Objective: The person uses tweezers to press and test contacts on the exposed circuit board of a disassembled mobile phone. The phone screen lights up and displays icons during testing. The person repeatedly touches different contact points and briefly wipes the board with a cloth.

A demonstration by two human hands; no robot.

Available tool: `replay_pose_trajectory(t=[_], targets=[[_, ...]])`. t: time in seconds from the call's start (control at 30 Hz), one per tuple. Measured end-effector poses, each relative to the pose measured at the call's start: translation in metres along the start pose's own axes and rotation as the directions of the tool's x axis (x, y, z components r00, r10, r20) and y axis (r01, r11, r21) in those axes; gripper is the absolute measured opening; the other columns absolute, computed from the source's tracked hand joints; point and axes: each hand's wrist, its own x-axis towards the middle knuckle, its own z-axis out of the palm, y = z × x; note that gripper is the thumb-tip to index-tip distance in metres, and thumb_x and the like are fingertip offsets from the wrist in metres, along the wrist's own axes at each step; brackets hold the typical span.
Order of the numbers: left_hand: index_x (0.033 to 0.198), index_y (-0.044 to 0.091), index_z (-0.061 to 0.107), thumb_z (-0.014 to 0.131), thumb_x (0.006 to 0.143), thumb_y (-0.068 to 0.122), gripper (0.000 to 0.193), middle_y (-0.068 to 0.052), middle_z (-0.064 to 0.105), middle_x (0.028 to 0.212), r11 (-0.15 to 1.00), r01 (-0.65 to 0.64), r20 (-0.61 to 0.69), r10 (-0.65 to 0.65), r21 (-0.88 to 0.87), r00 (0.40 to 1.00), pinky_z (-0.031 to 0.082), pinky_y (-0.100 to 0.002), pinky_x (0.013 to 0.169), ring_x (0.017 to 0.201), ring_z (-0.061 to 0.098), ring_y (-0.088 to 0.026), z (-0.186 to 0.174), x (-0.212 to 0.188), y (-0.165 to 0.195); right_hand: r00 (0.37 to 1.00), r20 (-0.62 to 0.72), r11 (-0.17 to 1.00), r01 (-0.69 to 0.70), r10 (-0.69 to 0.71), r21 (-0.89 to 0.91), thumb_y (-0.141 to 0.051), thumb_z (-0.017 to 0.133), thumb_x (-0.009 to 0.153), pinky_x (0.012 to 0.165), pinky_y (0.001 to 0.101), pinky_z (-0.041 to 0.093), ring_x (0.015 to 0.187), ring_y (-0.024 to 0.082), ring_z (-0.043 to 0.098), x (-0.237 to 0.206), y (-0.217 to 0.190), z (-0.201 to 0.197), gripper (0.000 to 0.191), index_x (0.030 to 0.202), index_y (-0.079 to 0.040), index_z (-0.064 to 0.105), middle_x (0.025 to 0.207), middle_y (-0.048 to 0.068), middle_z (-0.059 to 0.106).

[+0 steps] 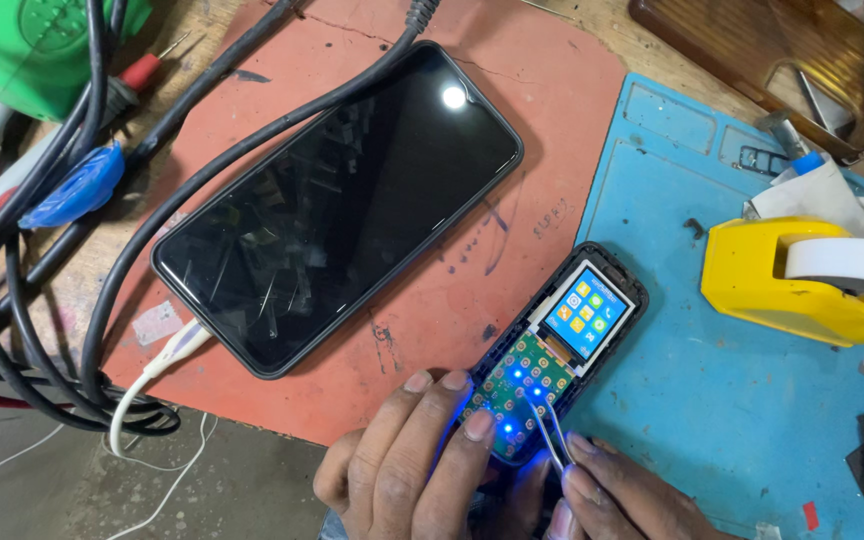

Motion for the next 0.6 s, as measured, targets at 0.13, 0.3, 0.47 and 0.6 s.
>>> replay_pose_trajectory(t=[0.13,0.3,0.47,0.6], targets=[[0.118,0.016,0.063,0.079,0.091,0.037,0.038,-0.003,0.072,0.122,1.000,0.020,-0.003,-0.020,-0.002,1.000,0.039,-0.032,0.099,0.117,0.068,-0.018,-0.001,0.000,0.001,0.929,0.078,0.924,-0.370,0.363,0.098,-0.019,0.078,0.081,0.099,0.0414,0.059,0.105,0.026,0.077,-0.014,0.004,0.007,0.032,0.112,-0.009,0.075,0.106,0.011,0.079],[0.118,0.016,0.063,0.080,0.090,0.039,0.040,-0.002,0.072,0.121,1.000,0.023,0.008,-0.023,0.001,1.000,0.039,-0.032,0.098,0.117,0.068,-0.017,-0.001,-0.001,0.000,0.936,0.080,0.930,-0.350,0.342,0.114,-0.021,0.078,0.083,0.099,0.0415,0.059,0.107,0.026,0.077,-0.019,0.001,0.017,0.035,0.115,-0.009,0.073,0.108,0.012,0.079],[0.117,0.016,0.063,0.079,0.090,0.042,0.040,-0.003,0.072,0.120,1.000,-0.013,-0.015,0.013,0.009,1.000,0.038,-0.032,0.097,0.115,0.068,-0.018,0.002,-0.002,-0.004,0.895,0.128,0.887,-0.443,0.428,0.130,-0.018,0.078,0.083,0.100,0.0455,0.056,0.110,0.030,0.076,0.002,-0.007,0.010,0.034,0.115,-0.009,0.075,0.110,0.014,0.079],[0.117,0.016,0.062,0.078,0.092,0.044,0.041,-0.005,0.071,0.118,0.996,-0.086,-0.055,0.086,0.008,0.995,0.039,-0.032,0.096,0.113,0.068,-0.018,0.004,0.000,-0.009,0.990,0.085,0.988,-0.119,0.111,0.100,-0.022,0.074,0.088,0.105,0.0475,0.055,0.115,0.030,0.073,0.026,-0.015,0.003,0.033,0.119,-0.009,0.070,0.114,0.014,0.075]])
